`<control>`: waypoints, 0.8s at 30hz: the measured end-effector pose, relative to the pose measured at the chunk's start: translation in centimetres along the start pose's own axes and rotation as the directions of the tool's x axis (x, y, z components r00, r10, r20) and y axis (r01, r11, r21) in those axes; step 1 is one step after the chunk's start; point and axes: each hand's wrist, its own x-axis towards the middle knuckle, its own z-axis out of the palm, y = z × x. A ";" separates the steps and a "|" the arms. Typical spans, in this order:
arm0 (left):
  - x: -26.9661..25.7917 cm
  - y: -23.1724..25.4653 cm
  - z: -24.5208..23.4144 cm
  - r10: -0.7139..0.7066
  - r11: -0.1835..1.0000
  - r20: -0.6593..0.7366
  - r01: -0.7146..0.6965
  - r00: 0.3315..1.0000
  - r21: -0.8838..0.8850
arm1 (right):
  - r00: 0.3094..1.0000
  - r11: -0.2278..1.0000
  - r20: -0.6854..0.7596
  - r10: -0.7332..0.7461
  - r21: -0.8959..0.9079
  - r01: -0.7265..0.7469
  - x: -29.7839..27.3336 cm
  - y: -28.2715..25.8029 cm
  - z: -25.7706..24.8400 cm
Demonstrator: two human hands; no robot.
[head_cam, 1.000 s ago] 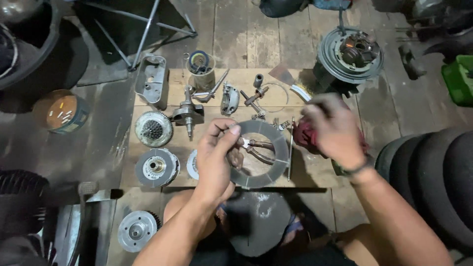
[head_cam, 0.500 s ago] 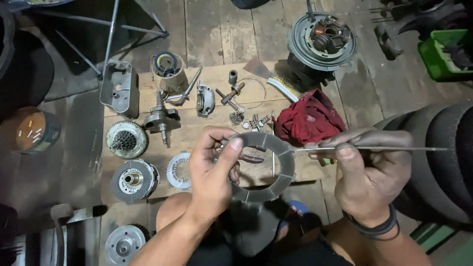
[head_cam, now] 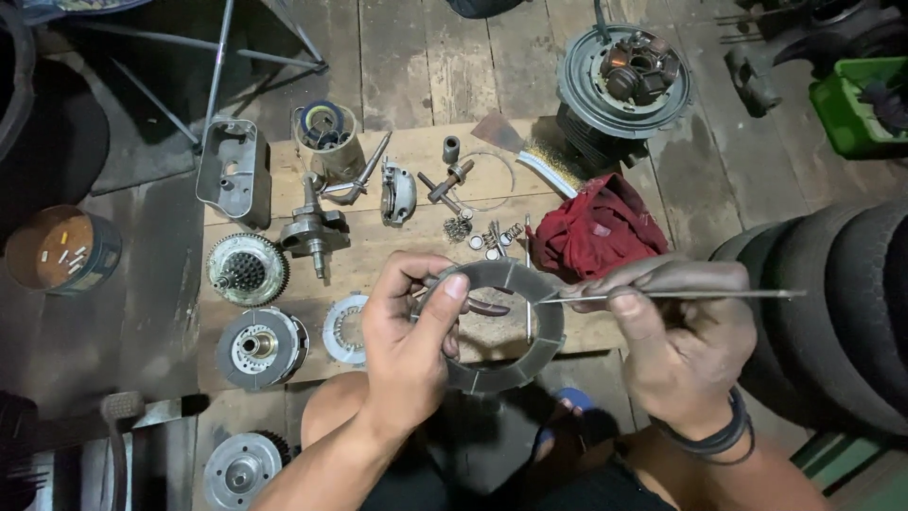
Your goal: The person is cleaning a metal ring, first by wiping it with a red cloth and then by using a small metal tool to scrape out dirt from the grooves.
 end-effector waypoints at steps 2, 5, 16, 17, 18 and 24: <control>0.0 0.0 -0.1 0.017 1.000 -0.002 -0.017 1.000 -0.002 | 1.000 0.998 -0.023 -0.002 -0.063 0.000 -0.1 0.5 -0.7; -0.2 0.3 -0.1 0.035 0.999 -0.010 -0.035 0.999 0.013 | 0.999 0.978 -0.049 -0.007 -0.210 -0.003 -1.0 2.0 -1.5; -0.2 0.5 -0.1 0.072 0.996 0.029 -0.074 0.997 0.044 | 0.981 0.984 0.115 -0.156 -0.063 0.164 -0.1 1.8 -0.9; -0.2 0.6 -0.2 0.102 0.989 0.059 -0.108 0.993 0.100 | 0.992 0.994 0.063 -0.106 0.042 0.103 0.3 1.3 -0.9; -0.2 0.6 -0.3 0.130 0.977 0.091 -0.143 0.987 0.155 | 0.999 0.988 0.017 -0.049 0.149 0.046 0.8 0.9 -1.0; -0.2 1.2 0.0 0.020 0.979 0.173 -0.054 0.985 0.195 | 0.999 1.000 -0.048 0.017 0.003 -0.017 0.0 0.9 -0.5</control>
